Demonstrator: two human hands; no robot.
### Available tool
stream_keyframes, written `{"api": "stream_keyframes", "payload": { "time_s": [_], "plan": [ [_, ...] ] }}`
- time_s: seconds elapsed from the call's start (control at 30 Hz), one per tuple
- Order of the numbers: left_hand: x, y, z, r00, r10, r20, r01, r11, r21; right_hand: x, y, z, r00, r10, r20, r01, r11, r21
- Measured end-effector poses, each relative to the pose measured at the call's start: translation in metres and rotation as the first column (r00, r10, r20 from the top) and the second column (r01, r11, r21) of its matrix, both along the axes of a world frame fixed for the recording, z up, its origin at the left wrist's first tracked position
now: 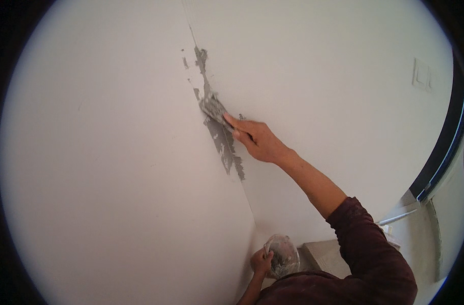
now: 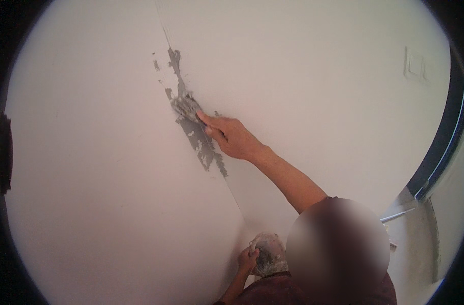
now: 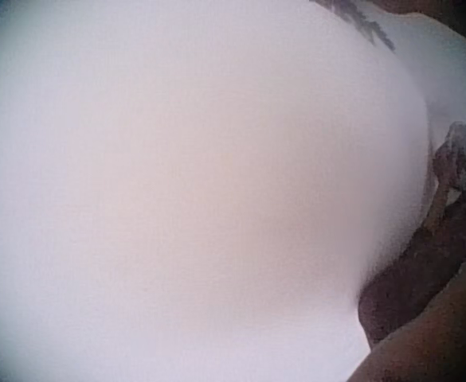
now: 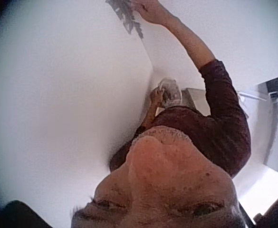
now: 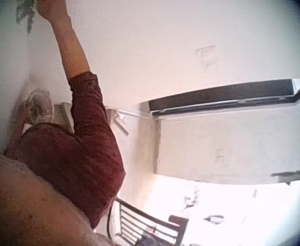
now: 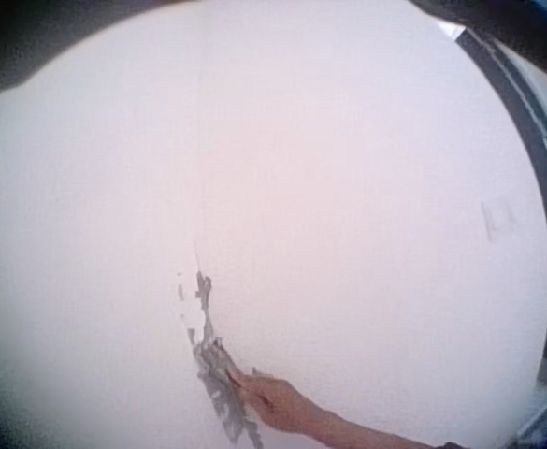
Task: The person scoops plaster from a bucket with a trowel and applies it to a vertical crack on a white wall. They repeatedly smooth the plaster over the crack, working their way down the stairwell.
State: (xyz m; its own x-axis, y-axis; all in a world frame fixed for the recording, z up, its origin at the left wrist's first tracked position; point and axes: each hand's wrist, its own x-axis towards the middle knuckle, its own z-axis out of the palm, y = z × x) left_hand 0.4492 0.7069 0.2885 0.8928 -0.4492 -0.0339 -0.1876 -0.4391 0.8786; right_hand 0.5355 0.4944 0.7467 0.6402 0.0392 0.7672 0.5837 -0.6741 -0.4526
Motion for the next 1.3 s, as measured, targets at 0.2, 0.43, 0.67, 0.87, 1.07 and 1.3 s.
{"api": "stream_keyframes", "payload": {
  "time_s": [0.2, 0.43, 0.67, 0.87, 1.07, 1.3],
  "plan": [
    [0.002, -0.005, -0.014, 0.999, 0.004, 0.052, -0.002, 1.0, -0.028, -0.035, -0.016, 0.051, 0.994, -0.104, -0.027, 0.103, 0.994, -0.043],
    [0.0, -0.008, -0.029, 0.999, -0.024, 0.04, 0.025, 0.999, -0.027, -0.002, -0.011, 0.086, 0.988, -0.155, -0.009, 0.152, 0.981, -0.122],
    [-0.004, -0.009, -0.007, 0.993, -0.066, -0.097, 0.085, 0.975, 0.203, -0.021, -0.021, 0.012, 0.999, -0.037, 0.011, 0.038, 0.989, -0.146],
    [-0.006, -0.01, -0.009, 0.988, -0.111, -0.112, 0.121, 0.988, 0.093, -0.029, -0.028, 0.077, 0.987, -0.16, 0.005, 0.16, 0.987, -0.014],
    [-0.006, -0.008, -0.027, 0.988, -0.148, -0.045, 0.151, 0.987, 0.054, 0.011, -0.013, 0.082, 0.963, -0.137, 0.233, 0.172, 0.975, -0.137],
    [-0.006, -0.004, -0.038, 0.982, -0.17, -0.078, 0.169, 0.985, -0.013, 0.023, 0.004, -0.016, 0.995, 0.098, 0.037, -0.101, 0.99, 0.1]
  ]
}}
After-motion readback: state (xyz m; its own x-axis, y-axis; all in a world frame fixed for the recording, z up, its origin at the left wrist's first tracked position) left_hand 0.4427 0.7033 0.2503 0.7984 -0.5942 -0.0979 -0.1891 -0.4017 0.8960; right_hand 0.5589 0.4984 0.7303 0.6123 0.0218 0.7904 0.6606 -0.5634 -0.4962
